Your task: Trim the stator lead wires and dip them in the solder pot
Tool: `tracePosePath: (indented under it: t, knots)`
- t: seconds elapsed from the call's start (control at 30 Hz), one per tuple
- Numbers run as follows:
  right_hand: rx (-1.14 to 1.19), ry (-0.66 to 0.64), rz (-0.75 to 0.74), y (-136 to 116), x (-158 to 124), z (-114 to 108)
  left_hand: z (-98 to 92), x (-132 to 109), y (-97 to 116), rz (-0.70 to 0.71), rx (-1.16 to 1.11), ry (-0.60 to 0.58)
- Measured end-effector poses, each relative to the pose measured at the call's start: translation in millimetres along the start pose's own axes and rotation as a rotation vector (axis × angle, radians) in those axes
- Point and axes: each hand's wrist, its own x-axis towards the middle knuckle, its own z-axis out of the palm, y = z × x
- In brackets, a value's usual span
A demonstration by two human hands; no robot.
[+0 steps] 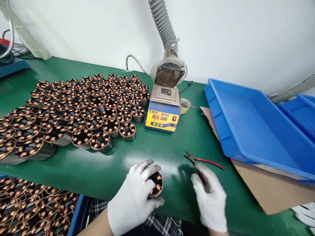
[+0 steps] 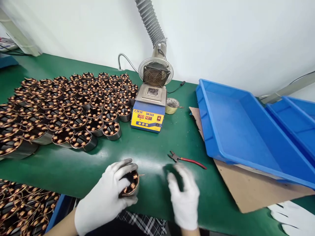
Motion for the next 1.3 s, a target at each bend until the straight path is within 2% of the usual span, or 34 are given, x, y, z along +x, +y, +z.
tracePosePath:
  t: [0.07, 0.1, 0.17, 0.2, 0.27, 0.33, 0.47, 0.57, 0.63, 0.73, 0.8, 0.83, 0.9, 0.93, 0.97, 1.07, 1.1, 1.13, 1.17, 1.23, 1.3]
  knots:
    - [0.622, -0.436, 0.263, -28.9, -22.0, 22.2, -10.0, 4.0, -0.2, -0.092, -0.204, -0.113]
    - [0.868, -0.597, 0.389, -41.6, -31.0, 33.4, -14.0, 6.5, -1.6, -0.129, -0.282, -0.182]
    - [1.209, -0.745, 0.584, -59.5, -42.0, 52.3, -18.2, 10.6, -6.3, -0.185, -0.363, -0.280]
    - [1.301, -0.762, 0.649, -64.2, -43.9, 59.2, -17.9, 11.0, -9.0, -0.228, -0.361, -0.273]
    - [1.395, -0.728, 0.745, -66.9, -42.5, 67.3, -12.9, 6.8, -13.3, -0.308, -0.301, -0.180]
    - [1.426, -0.681, 0.813, -65.1, -38.7, 69.4, -4.7, -3.1, -14.6, -0.321, -0.256, -0.082]
    - [1.433, -0.685, 0.810, -65.5, -35.0, 66.7, 5.8, -18.5, -10.4, -0.304, -0.325, 0.040]
    - [1.436, -0.718, 0.778, -70.1, -35.1, 66.7, 3.1, -11.2, -7.7, -0.393, -0.512, 0.191]
    - [1.457, -0.756, 0.800, -71.1, -35.4, 68.2, 0.8, 0.5, -7.6, -0.541, -0.665, 0.274]
    - [1.488, -0.774, 0.857, -68.3, -35.4, 69.9, 2.8, 17.9, -11.0, -0.827, -0.989, 0.293]
    - [1.525, -0.766, 0.908, -65.5, -34.7, 69.8, 6.4, 25.1, -16.6, -0.896, -1.207, 0.352]
    - [1.548, -0.763, 0.940, -64.3, -34.1, 69.3, 8.1, 26.6, -20.2, -0.896, -1.267, 0.436]
    - [1.584, -0.741, 1.005, -62.6, -32.8, 68.1, 10.2, 24.8, -27.2, -0.873, -1.245, 0.604]
    - [1.574, -0.722, 1.033, -61.8, -32.2, 67.5, 10.6, 21.6, -29.9, -0.844, -1.191, 0.610]
    - [1.532, -0.701, 1.044, -61.1, -31.7, 67.1, 10.6, 17.2, -31.6, -0.795, -1.128, 0.524]
    - [1.314, -0.646, 1.024, -58.3, -31.2, 66.7, 8.8, 2.4, -31.2, -0.526, -0.849, 0.053]
    - [1.257, -0.632, 1.013, -57.3, -31.2, 66.6, 7.5, -0.7, -30.3, -0.448, -0.745, -0.045]
    - [1.222, -0.619, 1.006, -56.5, -31.2, 66.5, 5.7, -2.1, -29.5, -0.403, -0.659, -0.090]
    - [1.209, -0.605, 1.004, -56.1, -31.1, 66.5, 3.4, -1.5, -29.1, -0.378, -0.610, -0.087]
    - [1.207, -0.581, 1.006, -56.5, -30.8, 66.4, -1.7, 5.6, -29.1, -0.309, -0.619, -0.010]
    - [1.279, -0.622, 1.029, -58.5, -30.0, 66.7, -5.6, 17.6, -29.6, -0.255, -0.686, 0.075]
